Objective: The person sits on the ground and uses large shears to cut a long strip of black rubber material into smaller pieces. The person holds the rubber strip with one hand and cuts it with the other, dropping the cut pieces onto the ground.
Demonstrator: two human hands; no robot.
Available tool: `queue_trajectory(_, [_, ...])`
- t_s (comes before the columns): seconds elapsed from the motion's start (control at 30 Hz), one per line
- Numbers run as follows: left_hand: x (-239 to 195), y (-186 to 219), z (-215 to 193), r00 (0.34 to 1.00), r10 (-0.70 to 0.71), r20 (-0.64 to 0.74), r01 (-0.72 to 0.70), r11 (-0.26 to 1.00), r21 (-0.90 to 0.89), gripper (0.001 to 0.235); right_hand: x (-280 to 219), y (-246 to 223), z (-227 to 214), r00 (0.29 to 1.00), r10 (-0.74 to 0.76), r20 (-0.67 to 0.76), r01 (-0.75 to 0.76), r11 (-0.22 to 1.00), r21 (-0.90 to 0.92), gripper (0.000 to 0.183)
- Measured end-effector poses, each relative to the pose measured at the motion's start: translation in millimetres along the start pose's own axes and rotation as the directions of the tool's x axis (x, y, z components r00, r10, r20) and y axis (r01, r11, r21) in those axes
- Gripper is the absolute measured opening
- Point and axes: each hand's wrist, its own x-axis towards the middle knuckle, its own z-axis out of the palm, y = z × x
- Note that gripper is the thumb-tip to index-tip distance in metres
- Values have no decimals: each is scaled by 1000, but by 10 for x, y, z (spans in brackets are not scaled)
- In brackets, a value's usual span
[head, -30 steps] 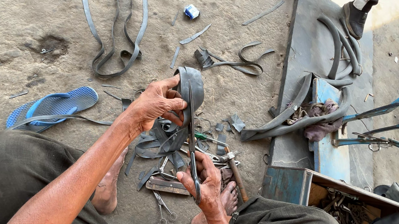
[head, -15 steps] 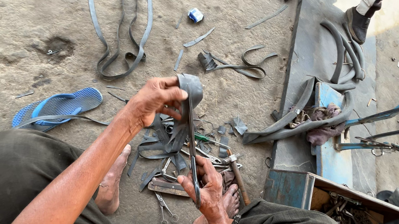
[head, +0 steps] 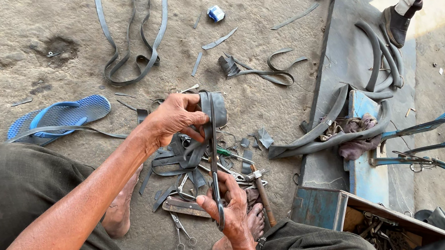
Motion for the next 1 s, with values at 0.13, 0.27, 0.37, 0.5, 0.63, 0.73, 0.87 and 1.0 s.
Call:
queue_trajectory(0.13, [10, -37, 24, 999, -25, 33, 24, 999, 44, 19, 51, -15, -39, 1000, 20, 23, -20, 1000, 10, 71])
queue_trajectory(0.27, [16, -66, 73, 998, -59, 17, 58, 994, 91, 20, 53, -12, -34, 998, 49, 37, -51, 997, 62, 76])
queue_trajectory(0.37, [10, -84, 104, 997, -71, 18, 70, 995, 76, 19, 45, 5, -19, 998, 50, 23, -52, 996, 73, 75])
queue_trajectory(0.5, [13, -90, 124, 996, -91, 5, 91, 994, 55, 18, 40, 40, 29, 992, 124, -32, -120, 988, 95, 72])
queue_trajectory(0.63, [7, -88, 119, 996, -86, 13, 86, 996, 25, 20, 17, 76, 48, 993, 108, -37, -100, 981, 167, 68])
queue_trajectory(0.73, [2, -89, 106, 997, -60, 41, 61, 998, -8, 22, 9, 97, 47, 993, 108, -53, -98, 983, 157, 66])
queue_trajectory(0.87, [-11, -103, 87, 997, -49, 58, 51, 998, -38, 22, -8, 98, 47, 992, 112, -65, -104, 989, 105, 64])
queue_trajectory(1.0, [-9, -122, 85, 997, -59, 48, 61, 997, -54, 23, 11, 75, 33, 994, 105, -28, -99, 983, 158, 63])
